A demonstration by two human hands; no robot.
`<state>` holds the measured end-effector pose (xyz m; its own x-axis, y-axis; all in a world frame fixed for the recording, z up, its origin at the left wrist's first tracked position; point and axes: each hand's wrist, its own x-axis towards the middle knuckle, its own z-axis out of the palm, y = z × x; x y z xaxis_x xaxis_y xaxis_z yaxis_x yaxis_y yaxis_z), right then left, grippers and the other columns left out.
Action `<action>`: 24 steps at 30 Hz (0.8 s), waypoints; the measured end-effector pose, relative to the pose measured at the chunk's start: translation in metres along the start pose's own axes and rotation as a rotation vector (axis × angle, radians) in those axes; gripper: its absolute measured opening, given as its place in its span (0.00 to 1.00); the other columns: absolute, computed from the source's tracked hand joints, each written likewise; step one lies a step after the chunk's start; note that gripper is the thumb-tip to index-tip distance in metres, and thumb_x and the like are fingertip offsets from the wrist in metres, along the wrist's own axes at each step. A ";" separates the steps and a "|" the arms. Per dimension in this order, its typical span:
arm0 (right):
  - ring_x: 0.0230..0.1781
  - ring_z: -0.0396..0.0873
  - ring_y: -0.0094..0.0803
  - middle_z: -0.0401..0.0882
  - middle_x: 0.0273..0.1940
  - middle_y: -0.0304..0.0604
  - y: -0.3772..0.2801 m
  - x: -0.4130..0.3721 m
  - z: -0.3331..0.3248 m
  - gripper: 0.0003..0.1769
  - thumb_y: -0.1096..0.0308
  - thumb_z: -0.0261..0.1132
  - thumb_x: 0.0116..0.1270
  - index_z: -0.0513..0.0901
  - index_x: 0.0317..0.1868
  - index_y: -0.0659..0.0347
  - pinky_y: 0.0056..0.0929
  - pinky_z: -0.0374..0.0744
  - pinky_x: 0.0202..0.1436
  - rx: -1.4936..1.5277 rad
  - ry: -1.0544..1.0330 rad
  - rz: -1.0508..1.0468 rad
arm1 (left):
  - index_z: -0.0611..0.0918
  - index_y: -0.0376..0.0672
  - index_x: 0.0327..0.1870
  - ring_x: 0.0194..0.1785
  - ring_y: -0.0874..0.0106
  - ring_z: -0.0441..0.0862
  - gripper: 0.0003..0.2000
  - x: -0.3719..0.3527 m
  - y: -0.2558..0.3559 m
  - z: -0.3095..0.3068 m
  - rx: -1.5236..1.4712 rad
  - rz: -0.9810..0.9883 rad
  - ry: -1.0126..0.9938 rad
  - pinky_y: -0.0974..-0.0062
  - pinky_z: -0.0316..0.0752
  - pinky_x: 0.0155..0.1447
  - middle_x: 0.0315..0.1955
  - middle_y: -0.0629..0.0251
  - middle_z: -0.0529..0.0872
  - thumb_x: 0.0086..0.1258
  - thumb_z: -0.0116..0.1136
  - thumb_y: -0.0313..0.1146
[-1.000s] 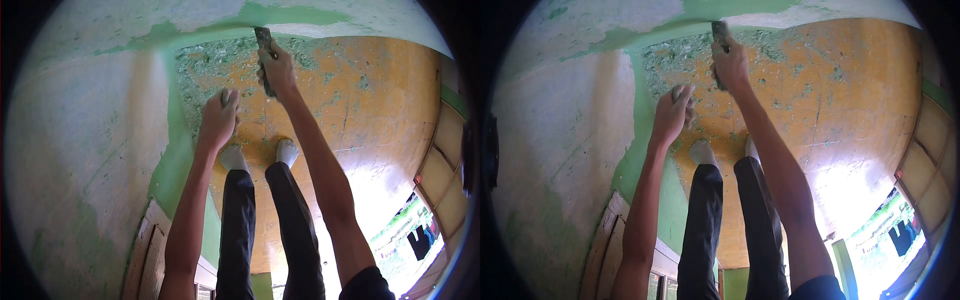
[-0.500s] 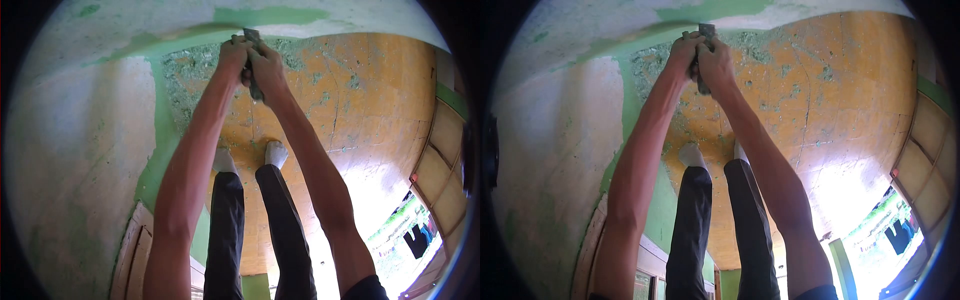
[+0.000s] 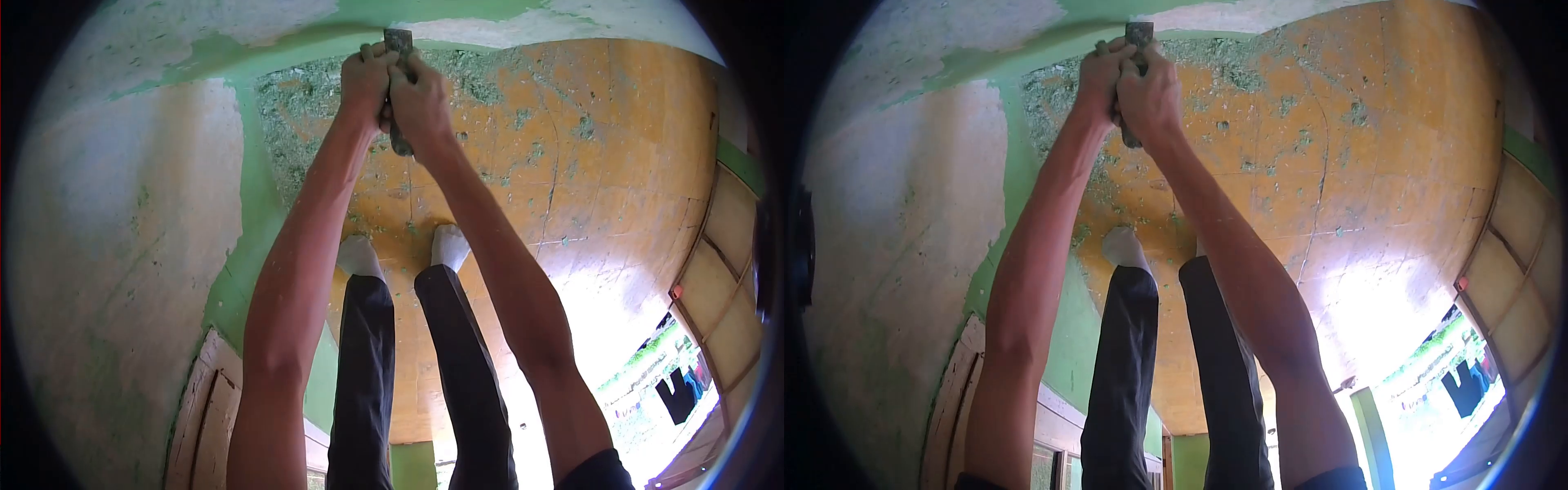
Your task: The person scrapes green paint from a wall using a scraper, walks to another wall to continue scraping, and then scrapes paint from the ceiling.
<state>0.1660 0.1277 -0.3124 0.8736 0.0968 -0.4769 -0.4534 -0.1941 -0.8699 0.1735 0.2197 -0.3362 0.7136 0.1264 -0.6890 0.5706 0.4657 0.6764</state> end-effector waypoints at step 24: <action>0.29 0.83 0.48 0.82 0.32 0.62 -0.028 0.018 0.013 0.16 0.68 0.55 0.64 0.78 0.45 0.73 0.41 0.80 0.36 -0.285 -0.030 -0.130 | 0.80 0.37 0.43 0.13 0.76 0.70 0.08 -0.003 0.023 -0.003 -0.049 0.051 0.146 0.76 0.63 0.14 0.25 0.61 0.82 0.69 0.52 0.29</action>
<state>0.1921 0.1474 -0.2987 0.9135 0.1666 -0.3711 -0.2667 -0.4434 -0.8557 0.1831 0.2326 -0.3192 0.6726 0.2751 -0.6870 0.5122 0.4970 0.7005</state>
